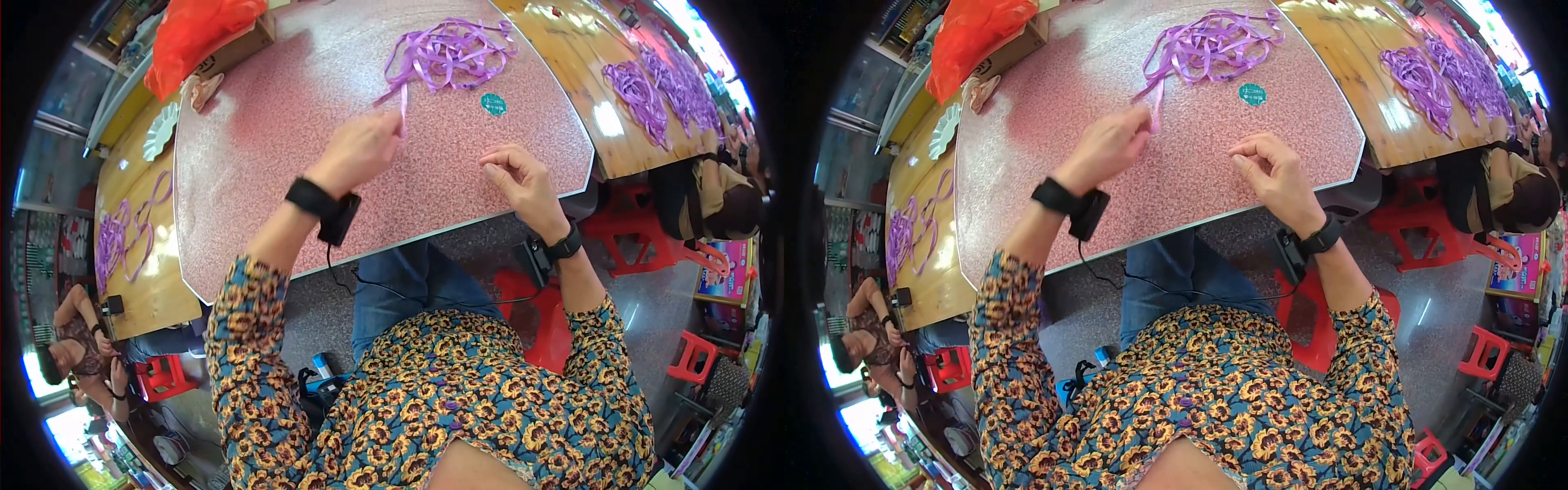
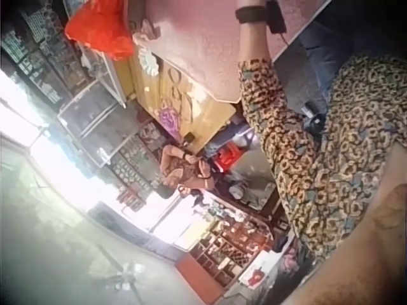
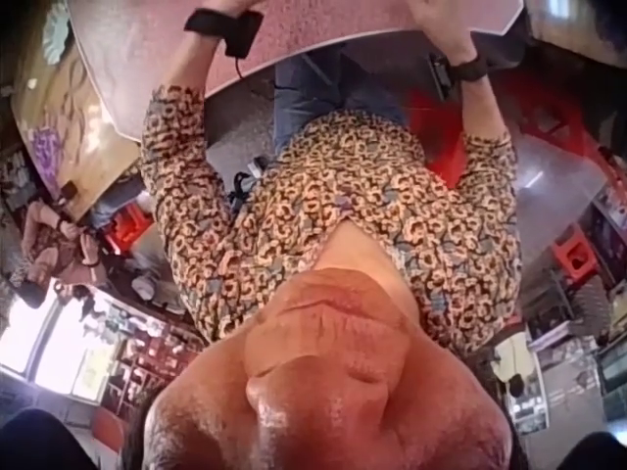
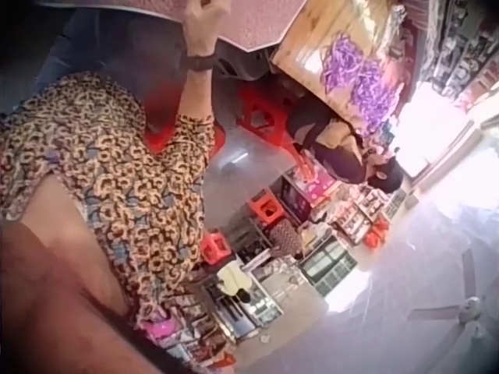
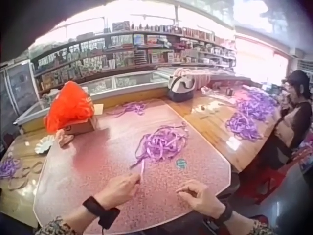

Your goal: The person ties a knot in a purple ribbon, slides a purple plastic bead onto it, and pulls the ribbon through to secure the bead. Finally, the person stretches the ribbon out on the table and sets it aside.

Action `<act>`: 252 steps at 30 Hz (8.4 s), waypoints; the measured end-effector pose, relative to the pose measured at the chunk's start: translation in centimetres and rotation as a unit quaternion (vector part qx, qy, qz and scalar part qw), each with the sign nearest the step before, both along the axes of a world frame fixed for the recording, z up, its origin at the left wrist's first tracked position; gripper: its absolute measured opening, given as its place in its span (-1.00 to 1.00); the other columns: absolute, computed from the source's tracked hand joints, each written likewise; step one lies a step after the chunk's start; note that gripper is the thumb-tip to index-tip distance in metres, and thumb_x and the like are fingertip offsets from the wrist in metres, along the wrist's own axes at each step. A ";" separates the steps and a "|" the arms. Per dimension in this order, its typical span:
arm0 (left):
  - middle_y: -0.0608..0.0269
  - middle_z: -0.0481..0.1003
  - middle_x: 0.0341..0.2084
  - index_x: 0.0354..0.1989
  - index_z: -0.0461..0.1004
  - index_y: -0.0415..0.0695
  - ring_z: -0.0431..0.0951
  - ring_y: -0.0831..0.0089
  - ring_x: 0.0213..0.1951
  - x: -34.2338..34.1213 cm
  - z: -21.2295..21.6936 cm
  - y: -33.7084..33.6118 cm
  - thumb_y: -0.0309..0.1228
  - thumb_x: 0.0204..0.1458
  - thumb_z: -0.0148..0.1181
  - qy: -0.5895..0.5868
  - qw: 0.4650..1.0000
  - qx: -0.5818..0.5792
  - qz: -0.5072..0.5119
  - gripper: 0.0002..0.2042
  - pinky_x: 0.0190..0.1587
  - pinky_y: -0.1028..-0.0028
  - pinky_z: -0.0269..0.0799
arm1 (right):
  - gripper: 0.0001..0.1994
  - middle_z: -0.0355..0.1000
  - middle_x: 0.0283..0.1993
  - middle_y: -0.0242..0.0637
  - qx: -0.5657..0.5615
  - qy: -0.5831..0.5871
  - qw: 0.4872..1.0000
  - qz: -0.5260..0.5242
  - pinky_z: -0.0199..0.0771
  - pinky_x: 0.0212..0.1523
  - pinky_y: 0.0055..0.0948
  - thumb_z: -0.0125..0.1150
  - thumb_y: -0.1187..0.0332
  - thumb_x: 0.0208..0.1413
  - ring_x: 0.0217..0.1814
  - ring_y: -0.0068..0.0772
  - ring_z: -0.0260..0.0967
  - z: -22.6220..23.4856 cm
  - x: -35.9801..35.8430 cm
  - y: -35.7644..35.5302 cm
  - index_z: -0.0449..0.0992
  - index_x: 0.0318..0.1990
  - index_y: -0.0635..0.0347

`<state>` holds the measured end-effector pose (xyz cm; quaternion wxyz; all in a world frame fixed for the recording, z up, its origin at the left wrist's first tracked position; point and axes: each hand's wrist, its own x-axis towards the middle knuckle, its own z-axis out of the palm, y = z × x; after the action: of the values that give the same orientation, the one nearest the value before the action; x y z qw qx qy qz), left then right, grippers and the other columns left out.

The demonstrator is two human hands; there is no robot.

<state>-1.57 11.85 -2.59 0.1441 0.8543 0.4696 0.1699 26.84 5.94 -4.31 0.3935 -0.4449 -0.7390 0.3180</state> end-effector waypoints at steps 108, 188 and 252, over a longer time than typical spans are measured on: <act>0.29 0.45 -0.20 0.10 0.35 -0.24 0.45 0.58 -0.13 1.0 1.1 -12.7 -0.54 0.15 0.18 -0.634 0.736 -0.233 0.043 -0.65 -0.01 0.55 0.40 | -0.81 0.35 -0.46 -0.59 -0.138 0.223 0.959 0.105 0.09 -0.57 -0.76 0.18 0.28 0.26 -0.54 -0.86 0.13 2.6 -10.5 -2.9 0.53 -0.16 0.22; 0.22 0.50 -0.18 0.09 0.32 -0.22 0.52 0.54 -0.12 4.1 -0.3 -13.1 -0.56 0.14 0.19 -0.728 0.654 -0.175 0.107 -0.66 -0.03 0.55 0.45 | -0.84 0.47 -0.26 -0.42 -0.128 0.224 0.963 0.083 0.39 -0.25 -0.67 0.13 0.40 0.27 -0.26 -0.70 0.36 3.0 -10.3 -2.8 0.50 -0.11 0.30; 0.35 0.50 -0.37 -0.19 0.46 -0.24 0.44 0.71 -0.41 3.2 -1.0 -12.8 -0.56 0.07 0.29 -0.568 0.810 -0.019 0.144 -0.83 -0.34 0.66 0.39 | -0.78 0.47 -0.27 -0.50 -0.412 0.398 0.806 0.153 0.03 -0.60 -0.79 0.14 0.40 0.25 -0.56 -0.89 0.08 3.7 -9.4 -2.4 0.47 0.02 0.22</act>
<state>1.61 -0.91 -3.55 0.3752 0.5257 0.4247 0.6344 17.40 3.55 -0.63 0.3790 -0.2807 -0.3760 0.7976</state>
